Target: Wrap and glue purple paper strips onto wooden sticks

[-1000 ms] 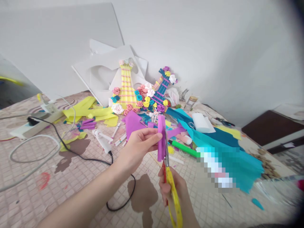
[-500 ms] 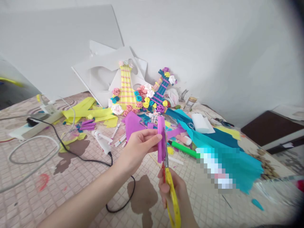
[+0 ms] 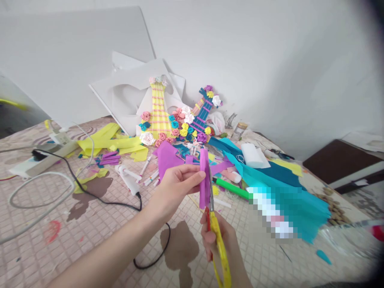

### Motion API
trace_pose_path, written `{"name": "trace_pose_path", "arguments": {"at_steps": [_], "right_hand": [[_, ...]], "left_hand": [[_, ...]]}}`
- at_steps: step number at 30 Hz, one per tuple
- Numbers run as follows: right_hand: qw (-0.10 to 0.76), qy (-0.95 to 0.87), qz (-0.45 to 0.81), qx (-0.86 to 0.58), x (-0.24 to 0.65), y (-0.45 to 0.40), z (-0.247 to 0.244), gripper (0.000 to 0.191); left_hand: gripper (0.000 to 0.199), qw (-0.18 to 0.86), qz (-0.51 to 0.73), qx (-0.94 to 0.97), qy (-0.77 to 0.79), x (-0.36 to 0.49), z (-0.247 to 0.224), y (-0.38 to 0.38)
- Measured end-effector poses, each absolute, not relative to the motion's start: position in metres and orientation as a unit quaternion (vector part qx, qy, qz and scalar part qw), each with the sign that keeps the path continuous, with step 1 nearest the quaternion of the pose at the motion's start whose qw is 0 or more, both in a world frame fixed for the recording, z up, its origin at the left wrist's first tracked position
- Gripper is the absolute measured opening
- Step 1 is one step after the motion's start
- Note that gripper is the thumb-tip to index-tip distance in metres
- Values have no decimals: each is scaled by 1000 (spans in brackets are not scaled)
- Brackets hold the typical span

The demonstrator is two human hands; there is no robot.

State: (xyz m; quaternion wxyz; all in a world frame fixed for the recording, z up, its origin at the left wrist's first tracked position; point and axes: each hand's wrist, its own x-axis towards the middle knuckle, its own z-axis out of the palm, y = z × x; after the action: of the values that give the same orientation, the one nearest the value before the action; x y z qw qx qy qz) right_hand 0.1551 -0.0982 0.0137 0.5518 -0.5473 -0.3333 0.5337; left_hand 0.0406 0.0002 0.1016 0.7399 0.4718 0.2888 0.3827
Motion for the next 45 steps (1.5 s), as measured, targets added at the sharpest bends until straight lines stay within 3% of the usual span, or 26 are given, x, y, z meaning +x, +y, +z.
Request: {"name": "trace_pose_path", "arguments": {"at_steps": [5, 18, 45], "right_hand": [[521, -363, 542, -551, 159, -96, 16, 51], [563, -326, 519, -554, 149, -99, 22, 48], [546, -377, 471, -582, 158, -99, 14, 51]], "left_hand": [[23, 727, 389, 482, 295, 40, 101, 0], [24, 712, 388, 498, 306, 41, 100, -1], [21, 695, 401, 511, 309, 42, 100, -5]]}}
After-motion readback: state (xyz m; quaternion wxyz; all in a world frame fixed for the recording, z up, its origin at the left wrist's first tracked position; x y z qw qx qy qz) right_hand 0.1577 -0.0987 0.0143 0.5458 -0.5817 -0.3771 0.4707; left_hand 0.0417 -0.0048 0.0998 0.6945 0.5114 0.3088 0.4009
